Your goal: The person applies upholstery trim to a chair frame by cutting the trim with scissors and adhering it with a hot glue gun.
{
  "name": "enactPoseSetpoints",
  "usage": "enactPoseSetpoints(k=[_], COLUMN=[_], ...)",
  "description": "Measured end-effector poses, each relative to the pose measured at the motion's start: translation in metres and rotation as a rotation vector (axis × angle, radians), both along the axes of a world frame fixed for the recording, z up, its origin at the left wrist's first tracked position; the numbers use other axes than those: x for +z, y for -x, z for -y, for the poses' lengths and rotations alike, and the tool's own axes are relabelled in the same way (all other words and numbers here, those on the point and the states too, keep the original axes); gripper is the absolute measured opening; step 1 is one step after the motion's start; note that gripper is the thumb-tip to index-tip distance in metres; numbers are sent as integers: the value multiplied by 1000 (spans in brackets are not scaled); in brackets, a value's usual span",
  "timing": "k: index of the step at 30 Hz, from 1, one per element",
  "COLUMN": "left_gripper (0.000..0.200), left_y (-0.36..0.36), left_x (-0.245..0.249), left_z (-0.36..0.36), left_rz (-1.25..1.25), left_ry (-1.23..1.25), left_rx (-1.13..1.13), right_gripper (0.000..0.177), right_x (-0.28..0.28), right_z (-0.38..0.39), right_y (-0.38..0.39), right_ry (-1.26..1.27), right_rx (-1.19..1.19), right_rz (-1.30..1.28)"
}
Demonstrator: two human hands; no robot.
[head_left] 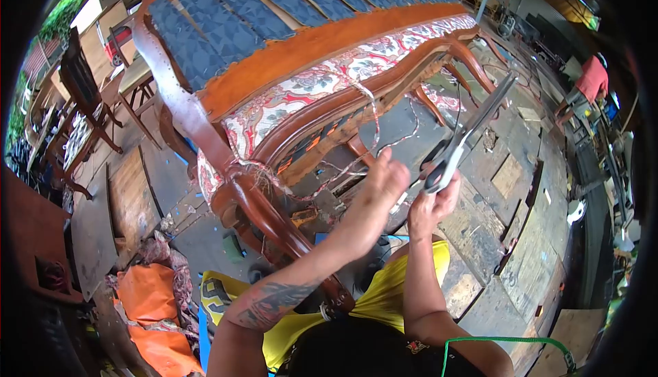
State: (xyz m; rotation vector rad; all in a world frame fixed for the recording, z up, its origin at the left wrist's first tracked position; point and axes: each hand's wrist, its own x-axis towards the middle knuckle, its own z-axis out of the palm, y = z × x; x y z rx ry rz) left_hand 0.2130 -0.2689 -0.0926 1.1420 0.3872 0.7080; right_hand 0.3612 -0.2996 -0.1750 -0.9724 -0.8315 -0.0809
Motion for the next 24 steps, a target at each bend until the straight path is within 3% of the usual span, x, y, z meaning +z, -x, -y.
enactPoseSetpoints(k=[2, 4, 5, 6, 9, 11, 13, 16, 18, 19, 21, 22, 23, 24], left_gripper=[107, 108, 98, 98, 81, 83, 86, 84, 78, 66, 35, 27, 21, 15], left_y=[3, 15, 13, 17, 29, 38, 47, 59, 74, 83, 108, 121, 137, 150], left_x=[-8, 3, -9, -17, -22, -23, -25, -23, -19, -20, -15, -14, -6, 1], left_z=[11, 22, 18, 20, 26, 30, 30, 35, 35, 31, 19, 2, -11, -20], left_rz=[55, 18, -94, -117, -226, -286, -372, -360, -493, -542, -486, -459, -512, -490], left_ry=[-242, -257, -384, -361, -659, -754, -914, -962, -1009, -1066, -1011, -1139, -1110, -858], left_rx=[38, -8, 20, 45, 337, 374, 370, 344, 251, 284, 511, 711, 861, 1004], right_gripper=[40, 32, 30, 33, 37, 45, 48, 56, 65, 68, 60, 57, 52, 49], right_x=[-3, -8, -10, -8, 3, 11, 16, 23, 31, 26, 25, 20, 19, 14], right_z=[8, 17, 18, 22, 31, 37, 39, 41, 42, 43, 44, 45, 48, 54], right_y=[23, 37, 43, 50, 62, 52, 55, 53, 52, 49, 43, 39, 34, 29], right_ry=[76, 192, 268, 268, 303, 209, 204, 321, 388, 434, 482, 474, 493, 519], right_rx=[98, 149, 136, 198, 319, 828, 897, 882, 915, 904, 1003, 1036, 1099, 1121], right_rz=[14, 54, 86, 94, 76, -252, -383, -455, -438, -479, -433, -378, -396, -394])
